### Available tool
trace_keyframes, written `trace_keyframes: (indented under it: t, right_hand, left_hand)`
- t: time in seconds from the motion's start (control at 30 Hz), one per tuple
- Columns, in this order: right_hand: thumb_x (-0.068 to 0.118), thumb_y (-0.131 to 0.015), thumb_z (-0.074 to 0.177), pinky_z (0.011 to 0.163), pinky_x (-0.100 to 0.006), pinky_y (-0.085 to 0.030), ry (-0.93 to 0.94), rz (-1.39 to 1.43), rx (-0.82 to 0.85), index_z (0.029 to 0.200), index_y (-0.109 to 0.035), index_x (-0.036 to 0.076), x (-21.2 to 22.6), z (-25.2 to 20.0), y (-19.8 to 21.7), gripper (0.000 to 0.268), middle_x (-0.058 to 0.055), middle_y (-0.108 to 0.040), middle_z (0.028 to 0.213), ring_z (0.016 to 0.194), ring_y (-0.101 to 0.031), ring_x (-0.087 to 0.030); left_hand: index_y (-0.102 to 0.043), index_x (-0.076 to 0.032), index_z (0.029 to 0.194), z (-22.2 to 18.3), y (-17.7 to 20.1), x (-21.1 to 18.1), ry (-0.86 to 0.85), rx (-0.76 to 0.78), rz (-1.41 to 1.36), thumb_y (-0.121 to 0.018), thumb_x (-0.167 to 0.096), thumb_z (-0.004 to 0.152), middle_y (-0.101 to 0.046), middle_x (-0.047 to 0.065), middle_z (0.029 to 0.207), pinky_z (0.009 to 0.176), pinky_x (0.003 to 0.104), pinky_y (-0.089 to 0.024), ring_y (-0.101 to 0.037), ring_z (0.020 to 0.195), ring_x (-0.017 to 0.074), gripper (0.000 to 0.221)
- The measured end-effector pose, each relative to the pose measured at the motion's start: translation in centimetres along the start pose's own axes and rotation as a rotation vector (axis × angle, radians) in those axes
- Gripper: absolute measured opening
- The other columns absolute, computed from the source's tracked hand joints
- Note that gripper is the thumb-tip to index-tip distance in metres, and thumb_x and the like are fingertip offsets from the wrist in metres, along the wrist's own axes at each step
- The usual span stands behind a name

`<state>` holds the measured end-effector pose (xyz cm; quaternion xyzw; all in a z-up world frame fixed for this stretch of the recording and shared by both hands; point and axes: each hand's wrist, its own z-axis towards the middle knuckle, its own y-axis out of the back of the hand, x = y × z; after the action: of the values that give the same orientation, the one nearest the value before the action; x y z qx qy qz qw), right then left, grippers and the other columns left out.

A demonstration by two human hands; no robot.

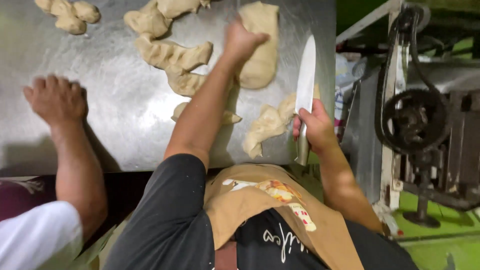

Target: The person is portioning and shaping dough into small rolls on a stainless steel work surface in a bakery.

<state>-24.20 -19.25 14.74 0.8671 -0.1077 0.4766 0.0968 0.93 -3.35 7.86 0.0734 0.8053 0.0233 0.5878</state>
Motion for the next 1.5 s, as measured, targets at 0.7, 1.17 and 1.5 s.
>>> trace_keyframes:
  t: [0.7,1.17,1.5]
  right_hand:
    - [0.013,-0.051,0.104,0.042,-0.032,-0.046,-0.099,-0.085,0.047,0.142,-0.047,0.013,-1.4,9.8,20.4,0.038,-0.006,-0.059,0.072,0.050,-0.054,-0.018]
    - [0.010,-0.053,0.102,0.038,-0.041,-0.054,-0.038,0.144,0.081,0.133,-0.047,0.005,-9.2,18.2,26.5,0.032,-0.015,-0.058,0.067,0.046,-0.059,-0.026]
    - [0.007,-0.053,0.104,0.047,-0.039,-0.057,0.151,-0.191,0.107,0.144,-0.050,0.004,-8.2,21.1,28.8,0.041,-0.018,-0.065,0.073,0.053,-0.067,-0.028]
  left_hand:
    - [0.000,-0.017,0.164,-2.6,-5.3,-6.5,-0.026,-0.056,0.614,-0.068,-0.062,0.075,-0.028,0.018,0.168,0.120,0.050,-0.028,-0.028,0.153,0.0359,0.121]
    - [-0.064,0.002,0.123,5.2,-20.8,-4.9,0.307,-0.007,-1.078,-0.080,-0.020,0.077,-0.072,0.026,0.114,0.094,0.064,-0.056,-0.072,0.104,0.0437,0.053]
    - [-0.063,-0.003,0.126,26.7,-18.0,-4.0,-0.176,-0.035,-0.715,-0.090,-0.018,0.081,-0.066,0.025,0.122,0.094,0.057,-0.061,-0.072,0.105,0.0428,0.054]
